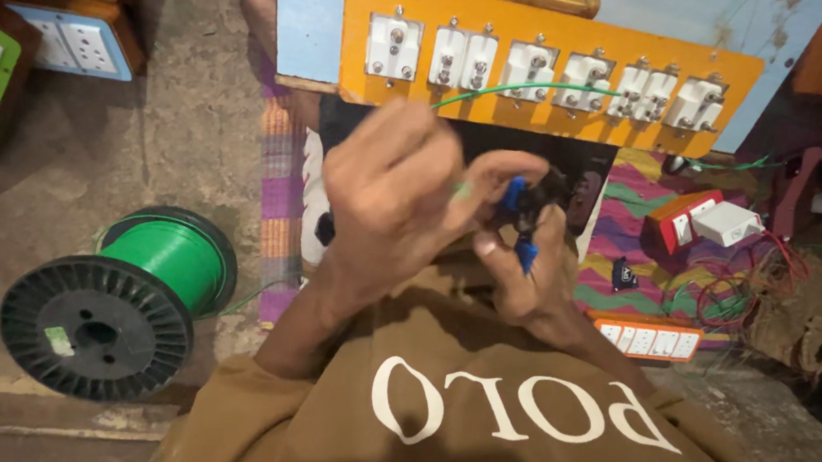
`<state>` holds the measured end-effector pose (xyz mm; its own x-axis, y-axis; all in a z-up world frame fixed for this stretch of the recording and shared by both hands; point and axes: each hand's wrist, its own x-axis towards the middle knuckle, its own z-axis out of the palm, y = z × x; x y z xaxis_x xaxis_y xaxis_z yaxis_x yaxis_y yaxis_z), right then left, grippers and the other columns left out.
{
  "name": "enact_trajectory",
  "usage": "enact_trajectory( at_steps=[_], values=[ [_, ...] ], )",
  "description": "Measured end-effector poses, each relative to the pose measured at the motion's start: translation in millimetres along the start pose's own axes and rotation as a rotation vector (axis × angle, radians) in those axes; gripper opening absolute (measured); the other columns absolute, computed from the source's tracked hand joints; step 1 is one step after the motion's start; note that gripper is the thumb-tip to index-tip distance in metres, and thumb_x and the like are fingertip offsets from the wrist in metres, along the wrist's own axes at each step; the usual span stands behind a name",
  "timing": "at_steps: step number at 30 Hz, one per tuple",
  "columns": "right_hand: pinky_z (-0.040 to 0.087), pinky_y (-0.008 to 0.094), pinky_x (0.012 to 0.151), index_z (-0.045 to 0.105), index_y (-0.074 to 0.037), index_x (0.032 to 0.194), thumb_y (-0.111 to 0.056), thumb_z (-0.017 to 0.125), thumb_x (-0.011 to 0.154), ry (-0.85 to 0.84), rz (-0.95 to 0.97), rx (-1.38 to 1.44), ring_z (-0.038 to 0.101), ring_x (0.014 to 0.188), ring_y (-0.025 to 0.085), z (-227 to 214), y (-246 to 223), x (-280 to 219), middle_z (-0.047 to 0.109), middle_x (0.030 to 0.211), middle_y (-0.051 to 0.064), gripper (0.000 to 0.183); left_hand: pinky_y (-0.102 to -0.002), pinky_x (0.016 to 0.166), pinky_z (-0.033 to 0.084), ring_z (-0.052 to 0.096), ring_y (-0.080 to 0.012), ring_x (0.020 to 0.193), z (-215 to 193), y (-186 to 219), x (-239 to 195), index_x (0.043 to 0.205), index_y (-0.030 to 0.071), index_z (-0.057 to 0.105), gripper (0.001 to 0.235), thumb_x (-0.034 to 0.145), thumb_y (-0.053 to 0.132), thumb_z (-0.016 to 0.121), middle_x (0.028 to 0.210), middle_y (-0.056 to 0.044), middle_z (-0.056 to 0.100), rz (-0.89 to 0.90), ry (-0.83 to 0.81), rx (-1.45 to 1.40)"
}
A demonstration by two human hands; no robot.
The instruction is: The person wires a row of white electrical switches mounted on a purple board using green wire. They strip wire ends with pliers, insert them into switch terminals, and tighten screws with a screwdriver. The person then flips the board to show the front and continues wiring a similar row of switches on an orange board.
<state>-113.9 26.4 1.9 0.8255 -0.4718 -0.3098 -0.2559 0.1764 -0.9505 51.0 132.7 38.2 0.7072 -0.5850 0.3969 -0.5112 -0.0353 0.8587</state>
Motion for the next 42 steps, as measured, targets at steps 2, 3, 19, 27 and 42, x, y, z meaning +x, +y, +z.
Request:
enact_trajectory(
  at_steps=[2,3,19,27,42],
  values=[
    [0.042,0.029,0.097,0.042,-0.007,0.127,-0.022,0.064,0.087,0.07,-0.123,-0.099,0.052,0.107,0.013,-2.7,1.2,2.3,0.052,0.119,0.005,0.047,-0.038,0.071,0.045,0.056,-0.0263,0.079,4.7,-6.0,9.4,0.087,0.001,0.061,0.032,0.081,0.012,0.09,0.084,-0.008,0.061,0.085,0.002,0.14],
    [0.042,0.028,0.093,0.044,-0.008,0.124,-0.021,0.066,0.092,0.093,-0.222,-0.037,0.05,0.101,0.013,-5.4,0.3,4.8,0.051,0.116,0.005,0.042,-0.04,0.079,0.048,0.061,-0.0284,0.09,5.6,-9.2,13.9,0.097,-0.002,0.064,0.028,0.081,0.007,0.086,0.093,-0.01,0.066,0.144,-0.021,0.216],
    [0.054,0.026,0.082,0.053,-0.003,0.148,-0.027,0.072,0.108,0.406,-0.54,-1.04,0.062,0.102,0.016,-76.4,-79.8,17.7,0.053,0.12,0.01,0.05,-0.026,0.073,0.062,0.075,-0.018,0.092,77.8,-0.9,64.1,0.127,0.008,0.045,0.033,0.104,-0.003,0.065,0.104,-0.005,0.068,0.113,-0.277,-0.548],
    [0.05,0.025,0.07,0.064,0.002,0.13,-0.019,0.076,0.099,0.301,-0.386,-1.052,0.063,0.079,0.015,-108.5,-88.5,12.5,0.062,0.094,0.01,0.039,-0.03,0.075,0.06,0.075,-0.0241,0.093,92.9,-16.0,66.0,0.12,0.007,0.038,0.034,0.107,0.008,0.07,0.102,-0.004,0.068,0.19,-0.284,-0.591],
    [0.038,0.019,0.066,0.055,0.001,0.134,-0.015,0.059,0.083,0.229,0.07,-0.061,0.047,0.079,0.005,-104.1,-63.5,5.6,0.053,0.104,0.003,0.053,-0.029,0.053,0.042,0.045,-0.0142,0.054,147.0,-22.2,30.8,0.1,0.009,0.052,0.034,0.094,0.021,0.084,0.068,-0.003,0.043,-0.008,-0.1,-0.518]
  ],
)
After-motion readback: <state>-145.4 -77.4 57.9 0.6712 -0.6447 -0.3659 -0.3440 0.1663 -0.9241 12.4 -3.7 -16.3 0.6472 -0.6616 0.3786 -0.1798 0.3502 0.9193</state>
